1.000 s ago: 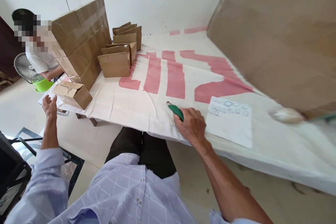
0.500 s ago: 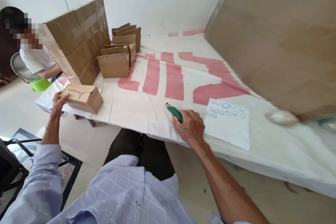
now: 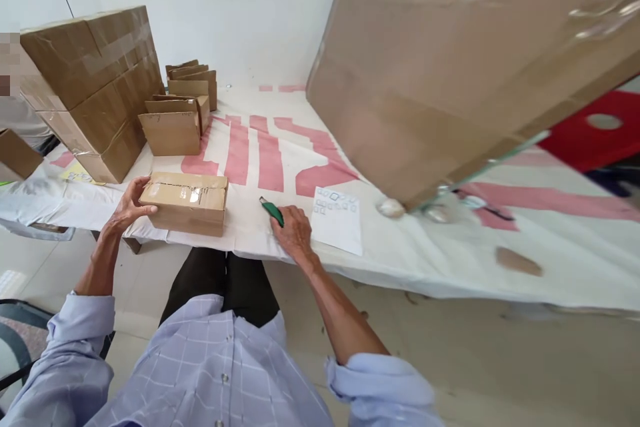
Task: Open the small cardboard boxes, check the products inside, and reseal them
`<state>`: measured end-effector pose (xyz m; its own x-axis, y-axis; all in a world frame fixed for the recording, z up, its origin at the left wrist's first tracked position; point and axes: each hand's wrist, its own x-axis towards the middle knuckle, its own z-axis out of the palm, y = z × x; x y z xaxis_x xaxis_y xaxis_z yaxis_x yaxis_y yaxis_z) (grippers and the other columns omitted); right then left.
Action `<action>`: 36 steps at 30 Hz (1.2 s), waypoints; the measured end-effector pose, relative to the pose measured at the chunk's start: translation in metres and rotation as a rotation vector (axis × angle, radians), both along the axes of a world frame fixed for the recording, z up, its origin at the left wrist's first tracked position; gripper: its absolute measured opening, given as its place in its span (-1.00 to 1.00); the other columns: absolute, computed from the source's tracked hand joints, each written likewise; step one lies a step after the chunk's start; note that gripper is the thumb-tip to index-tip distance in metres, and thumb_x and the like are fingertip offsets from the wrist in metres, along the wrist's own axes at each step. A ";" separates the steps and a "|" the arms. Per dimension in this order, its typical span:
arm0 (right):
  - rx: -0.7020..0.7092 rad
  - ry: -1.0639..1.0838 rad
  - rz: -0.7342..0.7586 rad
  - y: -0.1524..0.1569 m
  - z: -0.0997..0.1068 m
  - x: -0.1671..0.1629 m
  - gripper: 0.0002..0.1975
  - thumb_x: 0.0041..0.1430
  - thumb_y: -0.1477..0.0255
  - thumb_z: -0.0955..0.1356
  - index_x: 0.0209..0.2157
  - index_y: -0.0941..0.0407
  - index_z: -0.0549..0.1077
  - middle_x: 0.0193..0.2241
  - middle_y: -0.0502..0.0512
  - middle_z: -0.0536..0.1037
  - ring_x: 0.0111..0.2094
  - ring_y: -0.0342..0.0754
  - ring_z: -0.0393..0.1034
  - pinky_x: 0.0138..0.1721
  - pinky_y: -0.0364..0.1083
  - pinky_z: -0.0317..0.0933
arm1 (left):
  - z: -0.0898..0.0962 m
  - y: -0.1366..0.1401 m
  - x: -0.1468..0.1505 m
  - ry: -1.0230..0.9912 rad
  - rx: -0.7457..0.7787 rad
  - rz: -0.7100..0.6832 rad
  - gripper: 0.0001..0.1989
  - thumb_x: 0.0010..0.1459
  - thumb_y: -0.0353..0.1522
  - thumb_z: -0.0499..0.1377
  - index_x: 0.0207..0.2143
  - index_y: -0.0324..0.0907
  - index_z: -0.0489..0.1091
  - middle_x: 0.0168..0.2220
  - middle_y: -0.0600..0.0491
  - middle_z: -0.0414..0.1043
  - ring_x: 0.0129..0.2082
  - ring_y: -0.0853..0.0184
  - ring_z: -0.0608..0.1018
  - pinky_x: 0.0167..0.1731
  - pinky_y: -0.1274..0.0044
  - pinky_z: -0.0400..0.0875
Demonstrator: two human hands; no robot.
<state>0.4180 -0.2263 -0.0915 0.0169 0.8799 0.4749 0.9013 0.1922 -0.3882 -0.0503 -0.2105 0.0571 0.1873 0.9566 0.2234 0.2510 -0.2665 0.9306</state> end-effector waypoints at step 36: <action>-0.271 1.044 0.163 -0.017 0.095 -0.035 -0.36 0.06 -0.02 0.60 0.12 -0.01 0.71 0.16 0.12 0.73 0.24 0.27 0.56 0.24 0.20 0.43 | -0.054 -0.055 0.079 0.054 0.151 -0.172 0.54 -0.14 0.08 0.65 0.68 0.04 -0.19 0.64 -0.39 -0.03 0.58 -0.41 0.21 0.37 -0.12 0.39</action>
